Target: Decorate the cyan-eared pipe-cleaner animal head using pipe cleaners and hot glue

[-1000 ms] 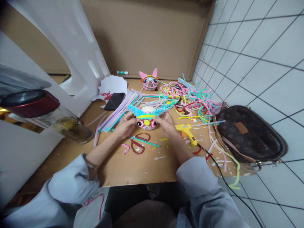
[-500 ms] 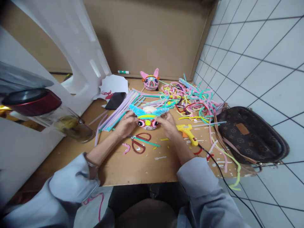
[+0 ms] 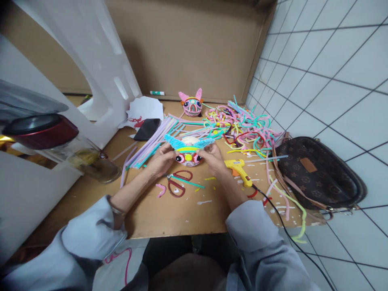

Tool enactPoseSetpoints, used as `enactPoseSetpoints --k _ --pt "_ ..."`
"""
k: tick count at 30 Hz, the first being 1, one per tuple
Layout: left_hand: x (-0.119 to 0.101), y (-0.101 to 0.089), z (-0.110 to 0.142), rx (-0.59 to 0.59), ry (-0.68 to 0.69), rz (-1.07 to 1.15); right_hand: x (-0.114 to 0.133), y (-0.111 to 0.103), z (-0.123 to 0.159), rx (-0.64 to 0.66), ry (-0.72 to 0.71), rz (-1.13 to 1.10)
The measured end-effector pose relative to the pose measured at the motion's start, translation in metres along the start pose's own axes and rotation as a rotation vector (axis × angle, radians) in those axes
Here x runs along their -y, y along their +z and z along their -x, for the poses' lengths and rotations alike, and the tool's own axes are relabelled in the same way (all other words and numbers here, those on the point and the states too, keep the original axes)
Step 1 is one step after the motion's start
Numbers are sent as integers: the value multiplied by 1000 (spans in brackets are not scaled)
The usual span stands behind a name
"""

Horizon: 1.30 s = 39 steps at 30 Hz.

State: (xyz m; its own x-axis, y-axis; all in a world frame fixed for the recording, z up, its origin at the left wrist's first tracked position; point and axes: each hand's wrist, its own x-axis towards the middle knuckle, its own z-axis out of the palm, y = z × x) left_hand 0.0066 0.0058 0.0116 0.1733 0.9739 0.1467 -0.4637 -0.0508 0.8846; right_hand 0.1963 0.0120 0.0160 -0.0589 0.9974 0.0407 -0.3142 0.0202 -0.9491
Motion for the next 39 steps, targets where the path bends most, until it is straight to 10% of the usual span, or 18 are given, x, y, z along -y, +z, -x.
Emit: enactPoseSetpoints --k 39 --pt "13 -18 -7 -132 72 -208 17 9 -5 -132 197 71"
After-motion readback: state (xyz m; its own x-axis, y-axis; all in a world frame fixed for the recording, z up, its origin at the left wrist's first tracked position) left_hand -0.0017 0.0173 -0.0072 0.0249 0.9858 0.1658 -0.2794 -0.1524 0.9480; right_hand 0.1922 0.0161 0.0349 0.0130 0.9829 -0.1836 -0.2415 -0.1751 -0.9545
